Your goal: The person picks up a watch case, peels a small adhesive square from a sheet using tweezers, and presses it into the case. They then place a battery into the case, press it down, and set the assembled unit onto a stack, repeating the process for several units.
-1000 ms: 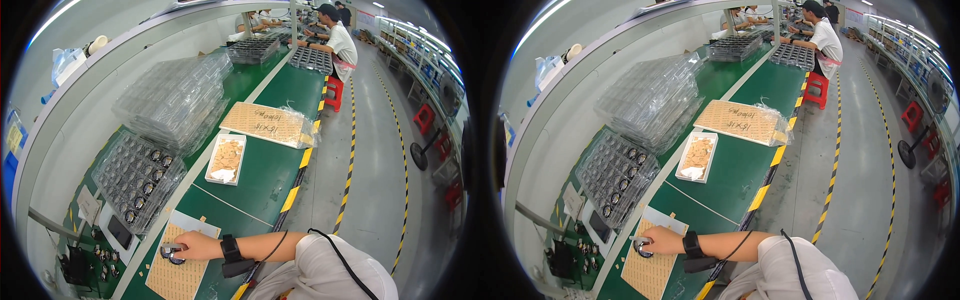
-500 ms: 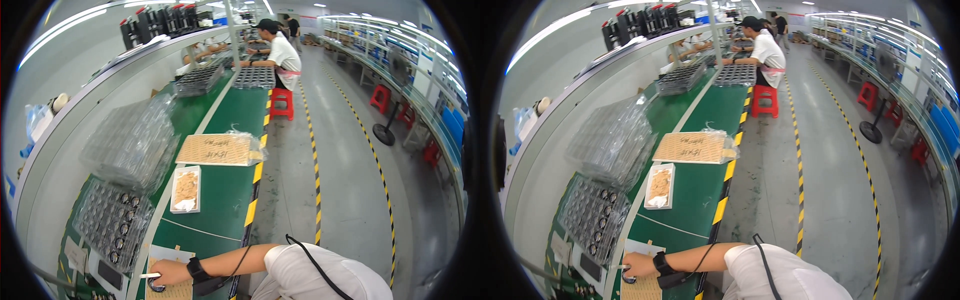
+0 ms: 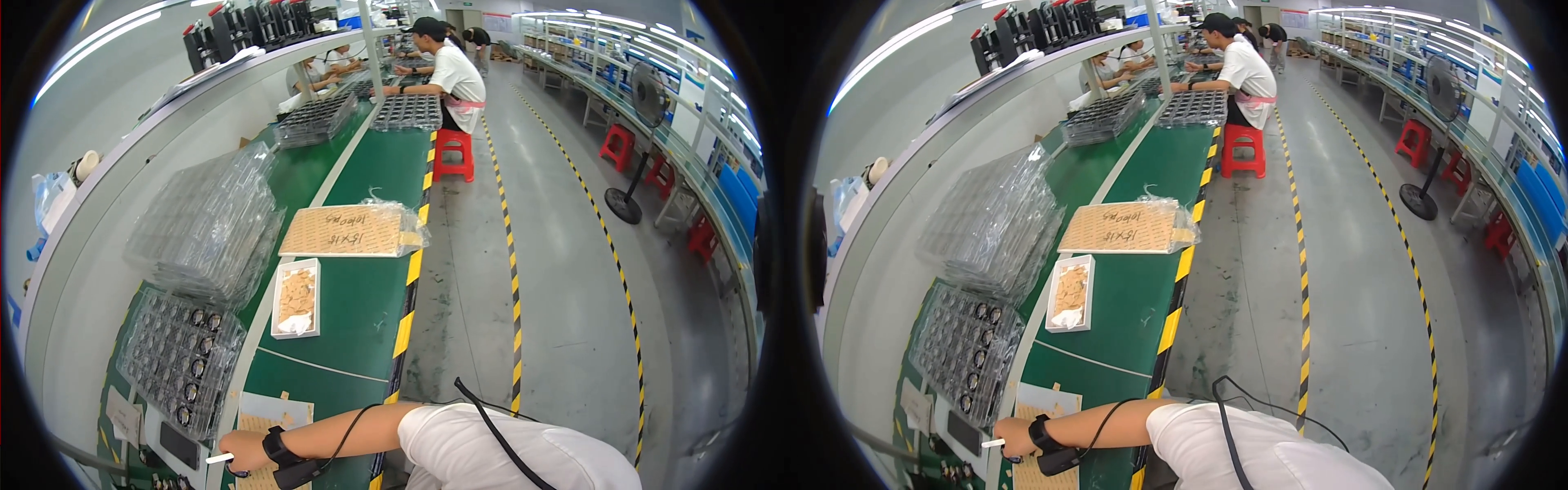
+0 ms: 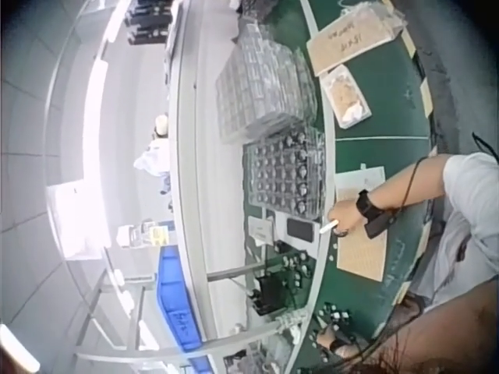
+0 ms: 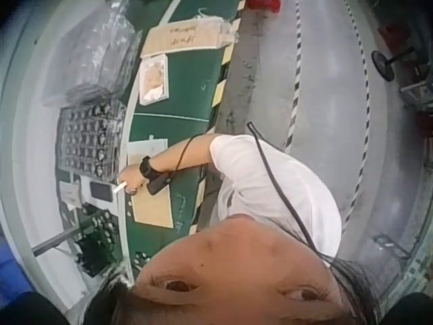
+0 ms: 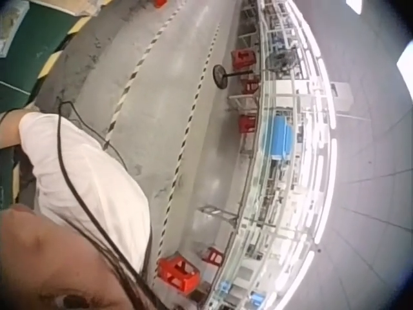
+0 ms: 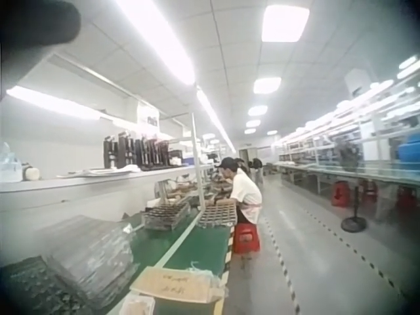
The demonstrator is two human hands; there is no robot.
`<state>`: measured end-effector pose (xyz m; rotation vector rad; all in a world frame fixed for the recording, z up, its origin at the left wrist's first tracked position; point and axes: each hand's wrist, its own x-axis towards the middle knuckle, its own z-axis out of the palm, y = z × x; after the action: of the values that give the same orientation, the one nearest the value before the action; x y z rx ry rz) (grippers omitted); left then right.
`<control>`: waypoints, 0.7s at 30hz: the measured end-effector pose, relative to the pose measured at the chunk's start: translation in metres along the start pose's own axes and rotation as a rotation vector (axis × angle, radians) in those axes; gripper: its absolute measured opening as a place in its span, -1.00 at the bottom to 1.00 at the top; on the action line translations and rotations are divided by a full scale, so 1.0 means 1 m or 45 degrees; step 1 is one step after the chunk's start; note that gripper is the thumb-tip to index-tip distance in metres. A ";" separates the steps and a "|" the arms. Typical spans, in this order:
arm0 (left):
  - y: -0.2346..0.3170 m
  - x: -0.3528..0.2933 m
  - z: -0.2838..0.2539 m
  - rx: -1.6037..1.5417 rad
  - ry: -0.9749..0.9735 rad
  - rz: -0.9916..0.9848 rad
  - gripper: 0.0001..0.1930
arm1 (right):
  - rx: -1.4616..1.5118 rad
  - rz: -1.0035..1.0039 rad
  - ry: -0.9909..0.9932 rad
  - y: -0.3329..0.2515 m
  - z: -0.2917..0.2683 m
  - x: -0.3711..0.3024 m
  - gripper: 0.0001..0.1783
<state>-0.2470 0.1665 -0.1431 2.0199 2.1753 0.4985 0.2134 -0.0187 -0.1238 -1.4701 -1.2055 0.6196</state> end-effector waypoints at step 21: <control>0.225 -0.129 -0.039 -1.849 -1.056 0.260 -0.68 | -0.628 0.026 0.046 0.012 -0.023 -0.008 -0.79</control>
<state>-0.0350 0.0444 -0.0498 1.1681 0.6376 0.7366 0.2344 -0.0338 -0.1304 -1.8941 -1.3777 0.3151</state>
